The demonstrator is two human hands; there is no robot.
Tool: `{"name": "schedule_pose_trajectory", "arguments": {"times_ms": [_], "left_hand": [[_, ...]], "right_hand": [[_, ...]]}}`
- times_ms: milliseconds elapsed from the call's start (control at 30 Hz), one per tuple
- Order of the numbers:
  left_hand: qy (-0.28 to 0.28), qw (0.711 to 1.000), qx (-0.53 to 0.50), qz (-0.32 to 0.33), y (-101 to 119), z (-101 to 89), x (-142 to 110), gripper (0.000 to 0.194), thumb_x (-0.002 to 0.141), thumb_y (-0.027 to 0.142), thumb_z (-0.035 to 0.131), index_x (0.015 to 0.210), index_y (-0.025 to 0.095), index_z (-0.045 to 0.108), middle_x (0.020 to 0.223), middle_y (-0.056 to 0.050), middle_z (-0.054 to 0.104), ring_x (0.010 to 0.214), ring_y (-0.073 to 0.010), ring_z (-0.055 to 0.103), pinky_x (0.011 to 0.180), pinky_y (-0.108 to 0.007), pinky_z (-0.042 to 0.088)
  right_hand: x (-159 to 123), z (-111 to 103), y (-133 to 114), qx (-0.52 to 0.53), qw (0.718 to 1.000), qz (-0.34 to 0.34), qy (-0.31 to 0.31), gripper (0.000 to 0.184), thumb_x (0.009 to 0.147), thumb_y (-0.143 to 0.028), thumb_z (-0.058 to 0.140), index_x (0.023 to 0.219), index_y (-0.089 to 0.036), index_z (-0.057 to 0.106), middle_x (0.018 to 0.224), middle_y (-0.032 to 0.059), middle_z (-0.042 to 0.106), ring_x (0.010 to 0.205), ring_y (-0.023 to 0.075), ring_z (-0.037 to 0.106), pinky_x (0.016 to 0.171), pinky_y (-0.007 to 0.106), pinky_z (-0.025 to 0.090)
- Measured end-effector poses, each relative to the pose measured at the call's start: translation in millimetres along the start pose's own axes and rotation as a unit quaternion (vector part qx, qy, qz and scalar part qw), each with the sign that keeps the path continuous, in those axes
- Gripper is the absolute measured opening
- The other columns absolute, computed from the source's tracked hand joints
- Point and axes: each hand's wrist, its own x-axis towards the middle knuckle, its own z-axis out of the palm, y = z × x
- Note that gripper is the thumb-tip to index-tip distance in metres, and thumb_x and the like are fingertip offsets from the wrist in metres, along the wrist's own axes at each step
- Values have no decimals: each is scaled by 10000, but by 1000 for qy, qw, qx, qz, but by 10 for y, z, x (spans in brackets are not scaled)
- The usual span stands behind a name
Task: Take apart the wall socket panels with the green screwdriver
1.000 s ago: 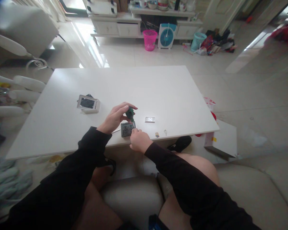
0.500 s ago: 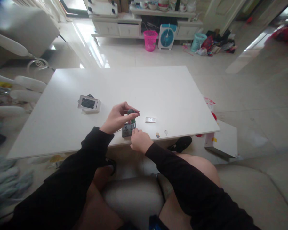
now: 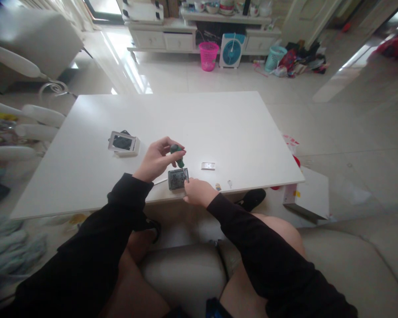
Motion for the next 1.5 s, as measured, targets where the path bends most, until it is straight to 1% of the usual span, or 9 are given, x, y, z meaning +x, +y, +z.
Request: {"name": "schedule_pose_trajectory", "arguments": {"times_ms": [100,367,567,700,833,1067,1167,1300,1500], "left_hand": [[48,999,3,8,-33,39,4,439,741,366,870,830,196,475,855,-49,704,709,-123,649,461,-170,466],[-92,995,-45,-16,53,41,-34,346,912,487,650,1019,158,654,911,-71,660,844,-162,657,587,-235,590],[2,1000,-8,20,-4,36,-24,482,714,337,880,912,212,458,946,-19,623,868,-152,658,505,-147,501],[-37,998,-40,-8,39,30,-36,356,843,441,738,1047,205,566,876,0,539,759,-134,613,491,-196,525],[-55,998,-21,-17,81,12,-36,349,902,498,640,928,154,692,978,-60,523,801,-142,606,525,-235,578],[-19,1000,-15,-14,8,16,-20,431,781,406,830,958,209,489,989,-48,652,804,-149,678,432,-144,463],[-46,998,-40,-26,14,8,-26,428,848,445,750,1133,216,528,860,-13,628,840,-178,690,490,-182,539],[-82,993,-76,-32,33,-22,-20,427,922,525,612,1180,187,651,1032,-87,641,1017,-213,674,636,-266,640],[-6,1000,13,18,-6,-27,-3,440,751,377,866,950,196,518,1024,-65,688,873,-155,675,543,-181,541]], "right_hand": [[5,-8,-26,-7,1000,-1,-3,609,978,-358,636,1446,15,527,1286,278,656,1171,339,689,966,397,564],[7,31,-14,3,1000,-10,17,595,966,-337,660,1416,33,540,1290,280,645,1171,341,684,978,403,557],[16,36,-19,-4,1000,-12,14,614,974,-348,650,1424,50,529,1294,286,637,1162,349,684,978,410,559],[21,42,-23,-2,1000,-9,14,603,971,-351,644,1419,39,537,1285,278,644,1155,347,688,971,407,562],[10,40,-27,3,1000,-8,16,595,974,-347,636,1418,37,537,1295,277,639,1155,348,689,969,406,565],[6,18,-37,-3,1000,-8,9,614,977,-348,639,1432,47,524,1288,278,640,1161,348,686,975,406,562],[8,23,-35,0,1000,-8,10,616,975,-341,640,1431,55,521,1294,284,634,1170,352,682,979,412,561],[3,29,-34,4,1000,-7,14,578,970,-338,646,1400,36,551,1284,275,640,1158,346,689,974,413,565],[3,24,-48,-10,1000,-2,8,632,976,-360,641,1443,47,519,1295,269,636,1160,348,688,976,404,568]]}}
